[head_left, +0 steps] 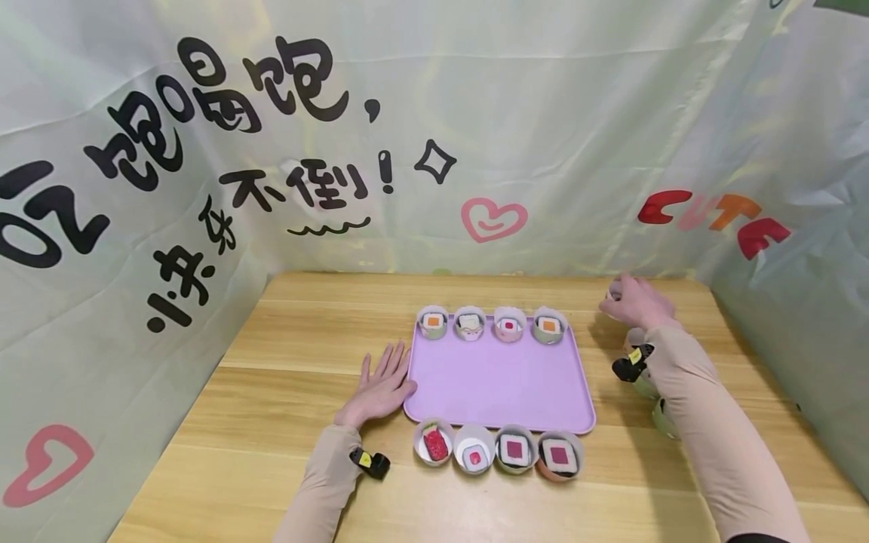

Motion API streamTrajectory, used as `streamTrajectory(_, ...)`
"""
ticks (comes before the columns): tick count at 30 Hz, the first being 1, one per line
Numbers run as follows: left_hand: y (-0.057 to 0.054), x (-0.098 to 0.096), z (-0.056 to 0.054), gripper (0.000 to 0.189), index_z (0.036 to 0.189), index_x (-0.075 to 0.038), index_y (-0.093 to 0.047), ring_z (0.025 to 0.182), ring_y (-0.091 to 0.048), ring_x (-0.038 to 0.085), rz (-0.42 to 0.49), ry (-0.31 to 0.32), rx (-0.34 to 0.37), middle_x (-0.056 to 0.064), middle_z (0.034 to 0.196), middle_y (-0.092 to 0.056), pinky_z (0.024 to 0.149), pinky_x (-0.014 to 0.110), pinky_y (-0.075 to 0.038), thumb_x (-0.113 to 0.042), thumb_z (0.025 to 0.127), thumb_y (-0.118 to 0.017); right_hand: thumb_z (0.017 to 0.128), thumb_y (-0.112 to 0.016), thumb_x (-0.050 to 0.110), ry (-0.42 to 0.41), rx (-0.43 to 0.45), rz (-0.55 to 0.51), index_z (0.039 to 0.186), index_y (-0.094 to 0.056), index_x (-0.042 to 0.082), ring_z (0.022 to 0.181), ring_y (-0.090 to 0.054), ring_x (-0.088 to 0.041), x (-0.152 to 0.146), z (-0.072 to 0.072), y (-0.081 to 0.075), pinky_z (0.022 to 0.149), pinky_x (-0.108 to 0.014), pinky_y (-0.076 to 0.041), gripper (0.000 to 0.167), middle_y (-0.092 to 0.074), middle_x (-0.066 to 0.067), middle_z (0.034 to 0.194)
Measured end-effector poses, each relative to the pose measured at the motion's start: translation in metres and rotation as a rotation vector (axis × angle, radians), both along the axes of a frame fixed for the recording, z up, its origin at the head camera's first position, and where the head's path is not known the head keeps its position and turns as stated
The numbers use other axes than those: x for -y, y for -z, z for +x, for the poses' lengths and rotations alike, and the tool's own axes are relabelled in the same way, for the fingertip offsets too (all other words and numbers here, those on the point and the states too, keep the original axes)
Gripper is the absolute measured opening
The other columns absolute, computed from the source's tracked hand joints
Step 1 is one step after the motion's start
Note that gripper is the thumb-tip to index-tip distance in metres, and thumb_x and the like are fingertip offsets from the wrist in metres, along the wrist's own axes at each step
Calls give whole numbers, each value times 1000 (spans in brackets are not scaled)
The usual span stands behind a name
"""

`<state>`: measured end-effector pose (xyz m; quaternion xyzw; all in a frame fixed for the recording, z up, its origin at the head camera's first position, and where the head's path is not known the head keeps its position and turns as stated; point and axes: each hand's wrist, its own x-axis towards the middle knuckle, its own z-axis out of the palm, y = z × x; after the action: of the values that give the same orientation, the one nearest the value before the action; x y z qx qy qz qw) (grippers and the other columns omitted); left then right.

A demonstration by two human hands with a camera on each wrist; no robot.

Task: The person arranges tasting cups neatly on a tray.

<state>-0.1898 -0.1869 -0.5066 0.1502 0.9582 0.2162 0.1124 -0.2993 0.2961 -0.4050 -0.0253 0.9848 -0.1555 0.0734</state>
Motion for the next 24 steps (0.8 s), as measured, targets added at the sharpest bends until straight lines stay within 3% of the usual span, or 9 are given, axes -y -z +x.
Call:
streamTrajectory(8,1,0,0,67,161,-15,-8,159,8,26,-2,-1,-5,3,171,6,124,58,18,-46,106,-32,91,-57,40,6,-48,-29,149,-34,-1,133,-39,-53,15,3,-10,97,-73,-40,74,-36,-34,150)
streamTrajectory(18,1,0,0,68,162,-14,-8,159,8,27,-5,1,-8,4,171,5,124,59,18,-45,106,-32,92,-59,43,-18,-90,-46,147,-33,0,121,-48,-57,36,8,-19,91,-70,-44,75,-39,-35,145)
streamTrajectory(24,1,0,0,68,161,-12,-10,160,7,28,3,-2,-13,6,171,4,123,60,17,-44,106,-33,90,-61,41,-28,-127,-56,146,-36,0,119,-50,-52,48,9,-24,90,-69,-44,74,-43,-32,141)
